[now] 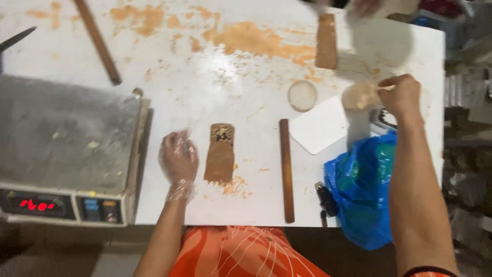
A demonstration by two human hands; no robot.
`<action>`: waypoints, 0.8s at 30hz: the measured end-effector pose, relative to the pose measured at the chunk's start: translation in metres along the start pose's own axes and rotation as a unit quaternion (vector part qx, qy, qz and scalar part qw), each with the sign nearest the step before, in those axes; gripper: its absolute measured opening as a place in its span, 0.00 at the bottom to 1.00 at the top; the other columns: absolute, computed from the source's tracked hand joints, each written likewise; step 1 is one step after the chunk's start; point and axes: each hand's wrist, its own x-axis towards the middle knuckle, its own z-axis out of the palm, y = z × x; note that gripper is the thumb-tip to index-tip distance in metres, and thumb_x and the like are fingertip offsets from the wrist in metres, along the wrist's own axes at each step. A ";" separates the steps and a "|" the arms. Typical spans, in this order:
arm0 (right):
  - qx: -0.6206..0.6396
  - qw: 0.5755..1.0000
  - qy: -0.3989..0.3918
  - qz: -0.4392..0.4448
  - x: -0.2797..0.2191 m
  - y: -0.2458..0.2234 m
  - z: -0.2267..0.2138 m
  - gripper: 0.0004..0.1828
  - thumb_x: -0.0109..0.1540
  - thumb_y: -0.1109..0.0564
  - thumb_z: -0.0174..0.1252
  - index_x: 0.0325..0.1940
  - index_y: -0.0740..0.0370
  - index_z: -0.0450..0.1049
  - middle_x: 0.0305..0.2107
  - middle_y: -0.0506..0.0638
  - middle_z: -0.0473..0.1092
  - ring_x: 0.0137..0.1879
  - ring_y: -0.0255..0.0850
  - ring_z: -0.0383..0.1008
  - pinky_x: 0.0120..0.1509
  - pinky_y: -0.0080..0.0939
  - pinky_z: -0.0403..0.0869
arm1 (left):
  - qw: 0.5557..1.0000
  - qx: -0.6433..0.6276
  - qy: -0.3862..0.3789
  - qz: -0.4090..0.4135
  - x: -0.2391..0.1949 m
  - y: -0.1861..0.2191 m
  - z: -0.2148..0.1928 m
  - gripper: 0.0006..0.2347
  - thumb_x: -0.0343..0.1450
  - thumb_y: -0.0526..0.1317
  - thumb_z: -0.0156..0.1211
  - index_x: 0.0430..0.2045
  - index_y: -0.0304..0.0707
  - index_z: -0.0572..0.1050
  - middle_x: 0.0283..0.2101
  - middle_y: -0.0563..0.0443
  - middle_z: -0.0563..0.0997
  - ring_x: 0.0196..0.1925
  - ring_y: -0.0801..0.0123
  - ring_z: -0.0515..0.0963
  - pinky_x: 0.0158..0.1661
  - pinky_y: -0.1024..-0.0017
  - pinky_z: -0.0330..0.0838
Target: The person shapes brown dough into a flat rectangle, sprinkles it with seeds, and rolls it into a spiral. They place the finished pastry onto a baking tray alongside other prepared items.
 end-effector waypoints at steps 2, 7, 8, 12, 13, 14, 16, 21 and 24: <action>-0.090 0.994 -0.015 0.060 -0.002 -0.006 -0.006 0.11 0.59 0.47 0.64 0.36 0.56 0.82 0.27 0.53 0.76 0.34 0.48 0.76 0.39 0.45 0.73 | 0.997 0.022 -0.059 -0.038 -0.003 -0.005 0.004 0.09 0.68 0.34 0.56 0.41 0.40 0.77 0.44 0.47 0.75 0.43 0.60 0.76 0.42 0.63 0.72; -0.066 0.995 0.019 0.077 -0.028 -0.044 -0.026 0.12 0.62 0.54 0.64 0.41 0.67 0.79 0.34 0.62 0.73 0.31 0.53 0.74 0.35 0.52 0.73 | 0.995 0.060 -0.084 -0.020 -0.002 -0.007 0.000 0.10 0.68 0.37 0.56 0.43 0.42 0.75 0.45 0.49 0.75 0.43 0.65 0.76 0.41 0.68 0.74; -0.044 0.995 0.080 0.037 -0.035 -0.050 -0.032 0.12 0.60 0.60 0.64 0.45 0.70 0.78 0.41 0.63 0.71 0.32 0.52 0.73 0.36 0.52 0.73 | 0.996 0.053 -0.071 -0.003 0.001 -0.004 -0.002 0.10 0.68 0.36 0.55 0.43 0.41 0.75 0.44 0.49 0.74 0.44 0.64 0.75 0.42 0.66 0.73; 0.057 0.976 0.202 0.058 -0.086 -0.146 0.002 0.04 0.67 0.61 0.59 0.38 0.61 0.77 0.29 0.50 0.75 0.33 0.41 0.74 0.34 0.44 0.70 | 0.993 0.042 -0.107 -0.031 0.010 -0.009 0.003 0.11 0.67 0.36 0.58 0.43 0.41 0.77 0.44 0.47 0.75 0.41 0.61 0.76 0.41 0.63 0.73; 0.212 0.970 0.096 0.078 -0.104 -0.192 0.014 0.07 0.63 0.63 0.51 0.40 0.65 0.76 0.30 0.57 0.74 0.37 0.50 0.74 0.41 0.47 0.71 | 0.982 0.013 -0.175 -0.069 0.018 -0.007 0.003 0.09 0.67 0.37 0.57 0.39 0.44 0.77 0.40 0.49 0.75 0.40 0.62 0.77 0.41 0.65 0.72; 0.358 0.929 -0.014 0.095 -0.126 -0.239 0.021 0.14 0.59 0.66 0.44 0.41 0.70 0.75 0.31 0.64 0.73 0.40 0.59 0.74 0.48 0.49 0.71 | 0.964 -0.018 -0.244 -0.103 0.025 -0.004 0.003 0.06 0.68 0.37 0.55 0.36 0.47 0.77 0.36 0.52 0.74 0.39 0.62 0.78 0.41 0.67 0.72; 0.350 0.927 -0.112 0.074 -0.141 -0.303 0.031 0.14 0.59 0.63 0.50 0.45 0.67 0.75 0.37 0.63 0.74 0.46 0.59 0.74 0.51 0.52 0.73 | 0.956 -0.038 -0.275 -0.094 0.017 -0.007 0.033 0.05 0.68 0.39 0.56 0.35 0.51 0.77 0.35 0.56 0.75 0.39 0.67 0.78 0.41 0.70 0.71; 0.302 0.943 -0.130 -0.045 -0.137 -0.356 0.112 0.14 0.61 0.59 0.55 0.50 0.57 0.76 0.39 0.55 0.74 0.48 0.50 0.75 0.51 0.46 0.74 | 0.932 -0.058 -0.344 -0.098 0.046 -0.007 0.075 0.03 0.68 0.42 0.59 0.31 0.54 0.77 0.32 0.59 0.75 0.37 0.69 0.77 0.40 0.72 0.72; 0.208 0.965 -0.149 -0.064 -0.135 -0.370 0.113 0.14 0.62 0.58 0.54 0.51 0.52 0.75 0.45 0.52 0.68 0.54 0.50 0.70 0.56 0.50 0.73 | 0.907 -0.064 -0.398 -0.123 0.071 0.007 0.073 0.03 0.67 0.43 0.63 0.28 0.51 0.77 0.30 0.57 0.76 0.35 0.65 0.77 0.38 0.70 0.74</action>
